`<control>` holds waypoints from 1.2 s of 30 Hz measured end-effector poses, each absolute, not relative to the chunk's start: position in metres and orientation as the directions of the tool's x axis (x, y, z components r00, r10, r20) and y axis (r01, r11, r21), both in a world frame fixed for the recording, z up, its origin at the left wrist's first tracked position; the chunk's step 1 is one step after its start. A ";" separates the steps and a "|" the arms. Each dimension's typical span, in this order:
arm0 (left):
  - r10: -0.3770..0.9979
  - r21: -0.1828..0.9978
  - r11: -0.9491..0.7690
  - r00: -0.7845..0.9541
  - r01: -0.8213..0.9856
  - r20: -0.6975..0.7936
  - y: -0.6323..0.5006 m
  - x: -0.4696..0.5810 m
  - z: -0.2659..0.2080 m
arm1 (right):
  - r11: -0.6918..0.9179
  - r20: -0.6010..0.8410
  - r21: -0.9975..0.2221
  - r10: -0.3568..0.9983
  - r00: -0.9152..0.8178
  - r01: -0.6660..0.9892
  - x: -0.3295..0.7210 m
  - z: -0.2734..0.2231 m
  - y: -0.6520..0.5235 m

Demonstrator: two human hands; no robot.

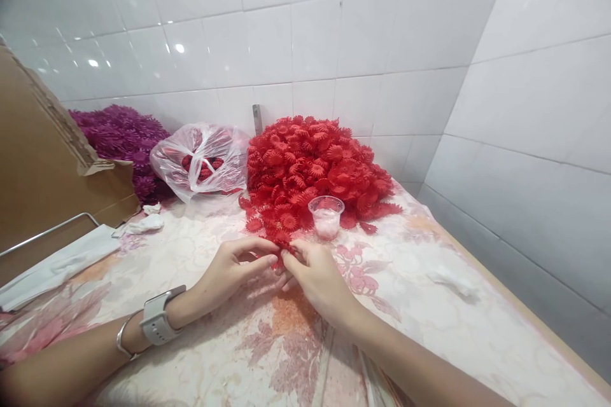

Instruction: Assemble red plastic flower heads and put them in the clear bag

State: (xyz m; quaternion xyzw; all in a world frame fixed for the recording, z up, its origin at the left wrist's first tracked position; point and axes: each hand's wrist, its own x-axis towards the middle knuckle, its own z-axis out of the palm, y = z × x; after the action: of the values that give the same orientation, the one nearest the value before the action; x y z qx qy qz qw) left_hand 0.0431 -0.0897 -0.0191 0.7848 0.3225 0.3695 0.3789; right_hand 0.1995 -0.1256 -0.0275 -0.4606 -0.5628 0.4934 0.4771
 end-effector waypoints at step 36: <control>0.870 0.878 0.278 0.489 -0.389 -0.059 -0.089 0.052 -0.019 | 0.051 0.071 -0.867 0.997 -0.022 -0.496 0.192 -0.026 -0.124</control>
State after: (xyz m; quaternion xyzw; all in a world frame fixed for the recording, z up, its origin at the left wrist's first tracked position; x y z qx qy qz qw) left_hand 0.0521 -0.0885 -0.0192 0.4289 0.2806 0.4206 0.7486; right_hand 0.1923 -0.1241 -0.0264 -0.3294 -0.3805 0.6051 0.6169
